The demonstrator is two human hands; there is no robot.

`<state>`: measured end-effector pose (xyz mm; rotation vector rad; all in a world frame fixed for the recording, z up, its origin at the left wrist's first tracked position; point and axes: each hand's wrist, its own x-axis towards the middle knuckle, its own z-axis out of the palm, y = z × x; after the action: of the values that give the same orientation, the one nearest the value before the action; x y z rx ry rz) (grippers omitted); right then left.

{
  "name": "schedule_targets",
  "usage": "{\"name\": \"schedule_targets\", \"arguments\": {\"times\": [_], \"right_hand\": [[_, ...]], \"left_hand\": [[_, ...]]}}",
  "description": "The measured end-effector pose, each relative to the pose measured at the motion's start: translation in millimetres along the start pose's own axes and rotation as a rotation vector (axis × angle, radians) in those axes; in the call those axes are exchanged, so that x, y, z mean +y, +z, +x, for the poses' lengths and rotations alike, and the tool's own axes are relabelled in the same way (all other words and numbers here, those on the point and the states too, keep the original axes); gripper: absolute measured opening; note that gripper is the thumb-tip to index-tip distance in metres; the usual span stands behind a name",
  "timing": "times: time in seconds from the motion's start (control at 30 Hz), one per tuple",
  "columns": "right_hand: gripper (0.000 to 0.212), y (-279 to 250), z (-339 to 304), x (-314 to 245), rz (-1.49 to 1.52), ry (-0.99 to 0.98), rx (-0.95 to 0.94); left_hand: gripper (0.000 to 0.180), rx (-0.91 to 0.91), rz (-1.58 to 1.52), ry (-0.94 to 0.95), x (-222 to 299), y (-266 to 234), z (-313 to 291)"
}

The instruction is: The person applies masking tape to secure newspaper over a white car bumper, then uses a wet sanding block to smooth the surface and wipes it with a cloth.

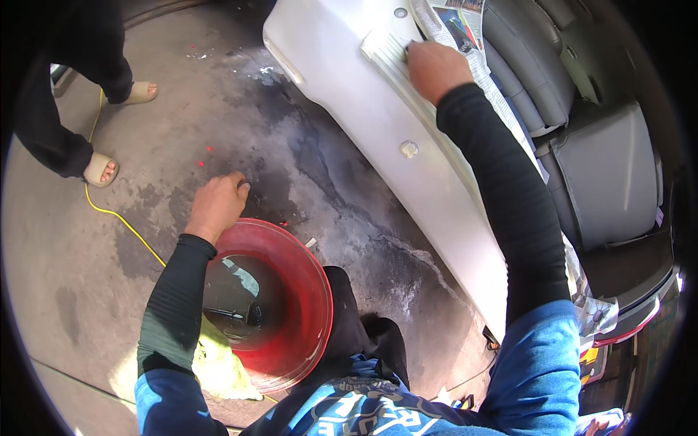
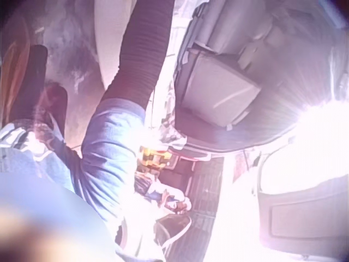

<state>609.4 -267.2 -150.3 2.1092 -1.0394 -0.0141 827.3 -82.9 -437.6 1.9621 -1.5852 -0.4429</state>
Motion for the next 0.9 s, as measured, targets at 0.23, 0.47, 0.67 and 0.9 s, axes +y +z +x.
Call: {"name": "schedule_targets", "arguments": {"times": [0.23,0.47,0.67,0.9], "right_hand": [[0.025,0,4,7,-0.043,0.076,-0.088],[0.027,3,25,-2,0.002,-0.021,-0.041],[0.026,1,24,-7,0.005,0.032,0.019],[0.027,3,36,-12,0.079,0.122,-0.088]], "left_hand": [[0.032,-0.002,-0.024,-0.038,0,-3,7],[0.033,-0.034,-0.010,-0.017,2,-4,10],[0.031,-0.018,-0.014,-0.017,1,-2,9],[0.032,-0.033,-0.040,-0.049,1,-5,8]]}}
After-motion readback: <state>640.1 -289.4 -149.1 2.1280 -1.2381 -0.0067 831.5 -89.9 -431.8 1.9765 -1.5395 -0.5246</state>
